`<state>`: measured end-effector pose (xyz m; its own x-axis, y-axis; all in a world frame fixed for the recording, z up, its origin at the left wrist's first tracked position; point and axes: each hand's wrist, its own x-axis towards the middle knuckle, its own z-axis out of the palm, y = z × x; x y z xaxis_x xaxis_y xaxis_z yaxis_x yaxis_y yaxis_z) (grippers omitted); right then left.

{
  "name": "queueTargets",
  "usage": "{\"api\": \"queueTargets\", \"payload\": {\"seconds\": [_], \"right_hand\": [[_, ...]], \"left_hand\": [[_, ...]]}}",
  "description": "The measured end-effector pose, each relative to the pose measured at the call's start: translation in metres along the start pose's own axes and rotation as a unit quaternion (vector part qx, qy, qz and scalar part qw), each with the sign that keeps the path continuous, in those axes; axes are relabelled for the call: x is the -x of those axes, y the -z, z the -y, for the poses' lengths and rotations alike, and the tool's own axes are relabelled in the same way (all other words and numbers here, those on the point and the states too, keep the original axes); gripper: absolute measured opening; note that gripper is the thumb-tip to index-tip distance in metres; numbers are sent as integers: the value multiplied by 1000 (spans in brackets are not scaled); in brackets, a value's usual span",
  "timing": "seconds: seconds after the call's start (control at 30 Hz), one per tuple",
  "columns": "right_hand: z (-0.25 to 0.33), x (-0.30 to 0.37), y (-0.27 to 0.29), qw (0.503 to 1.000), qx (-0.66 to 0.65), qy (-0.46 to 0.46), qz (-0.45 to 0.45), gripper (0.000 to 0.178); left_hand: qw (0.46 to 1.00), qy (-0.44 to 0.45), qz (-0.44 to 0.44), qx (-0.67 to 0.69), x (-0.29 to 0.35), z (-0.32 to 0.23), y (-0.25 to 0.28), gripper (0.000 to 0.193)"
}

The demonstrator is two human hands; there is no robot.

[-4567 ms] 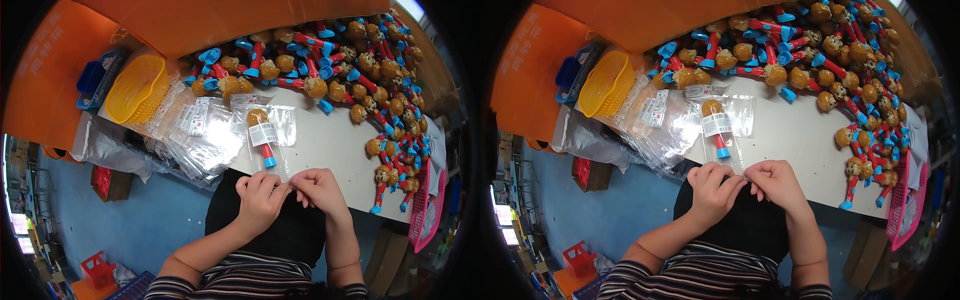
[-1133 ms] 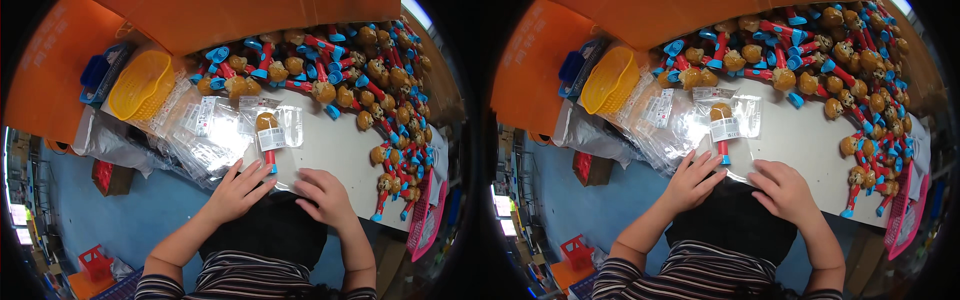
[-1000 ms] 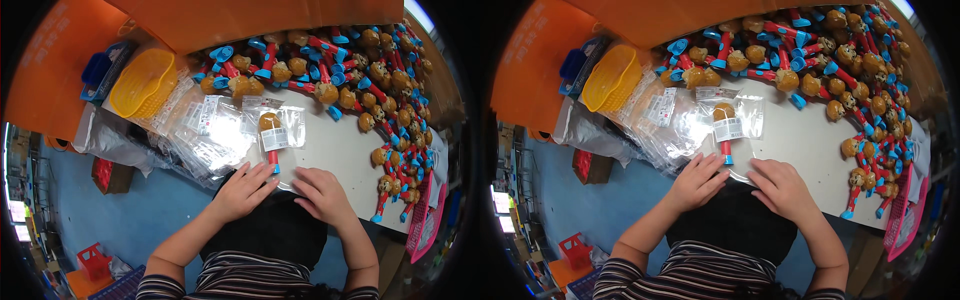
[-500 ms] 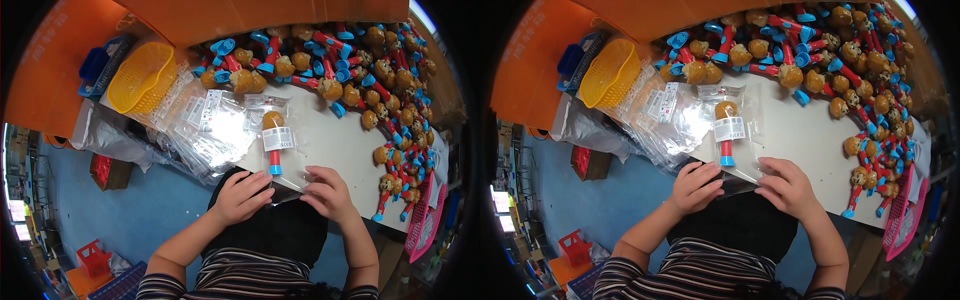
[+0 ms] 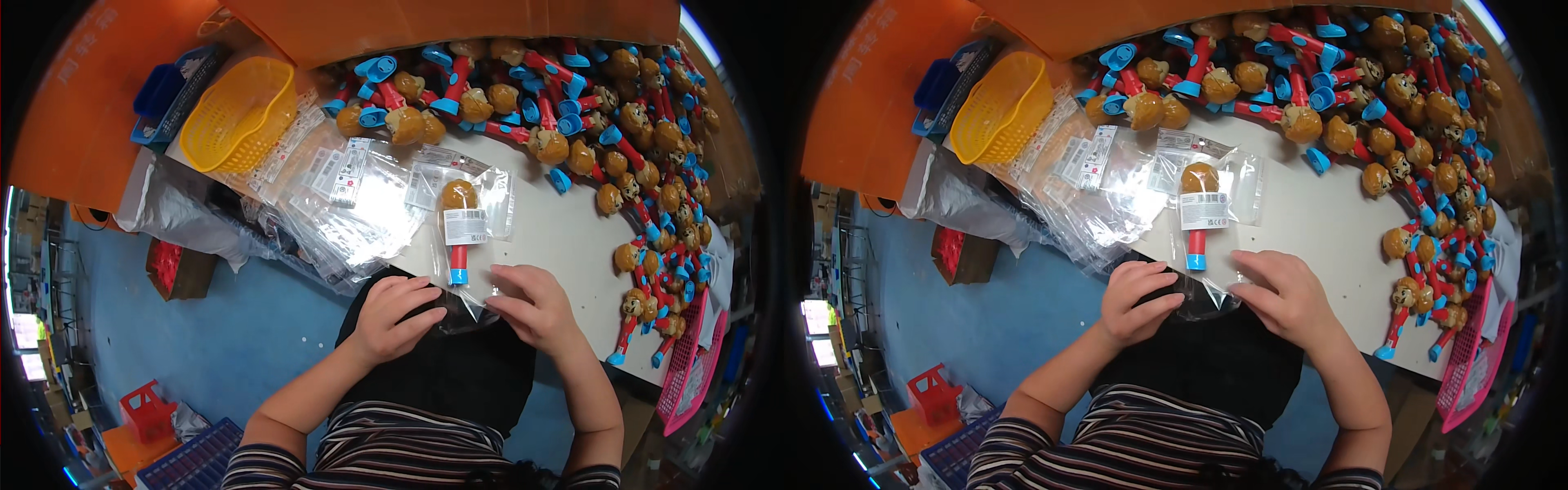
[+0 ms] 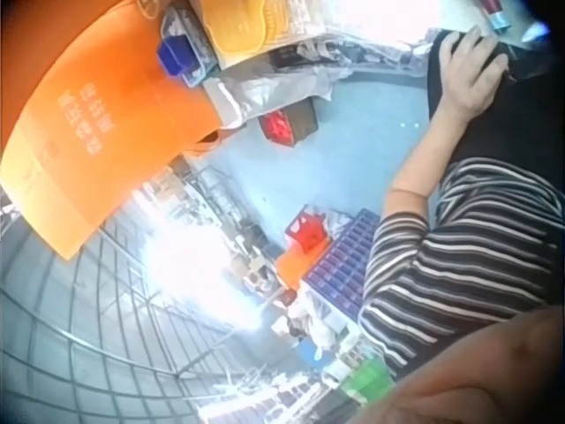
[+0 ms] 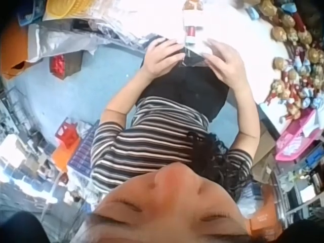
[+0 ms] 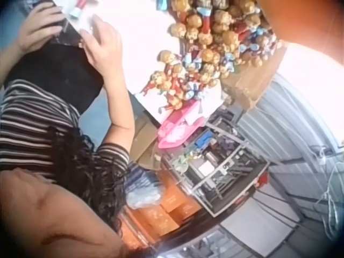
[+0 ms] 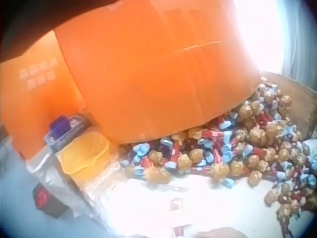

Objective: The recorder is packaging small wooden-headed toys into individual clear plastic bags at a workstation.

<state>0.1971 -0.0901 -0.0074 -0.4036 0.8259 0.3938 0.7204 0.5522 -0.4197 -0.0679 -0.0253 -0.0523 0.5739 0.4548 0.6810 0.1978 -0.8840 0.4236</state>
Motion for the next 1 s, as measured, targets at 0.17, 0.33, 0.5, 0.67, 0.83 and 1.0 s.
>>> {"api": "queueTargets", "payload": {"seconds": [0.17,0.33,0.5,0.67,0.83,1.0], "right_hand": [[1,0,-1,993,-89,-73,-16,22],[10,-2,8,971,-147,-188,9,11],[21,-5,13,897,-309,-315,9,7],[26,-10,15,779,-445,-441,11,13],[25,-6,10,726,-466,-506,12,14],[24,-3,6,712,-489,-503,-14,12]], "left_hand": [[996,60,-26,56,4,0,2,28],[972,177,51,145,-3,-8,10,16],[905,300,52,298,-9,-17,13,5],[792,417,1,446,-6,-25,8,6],[749,469,-22,467,-8,-29,3,3],[708,498,-36,500,-7,-25,0,8]]}}
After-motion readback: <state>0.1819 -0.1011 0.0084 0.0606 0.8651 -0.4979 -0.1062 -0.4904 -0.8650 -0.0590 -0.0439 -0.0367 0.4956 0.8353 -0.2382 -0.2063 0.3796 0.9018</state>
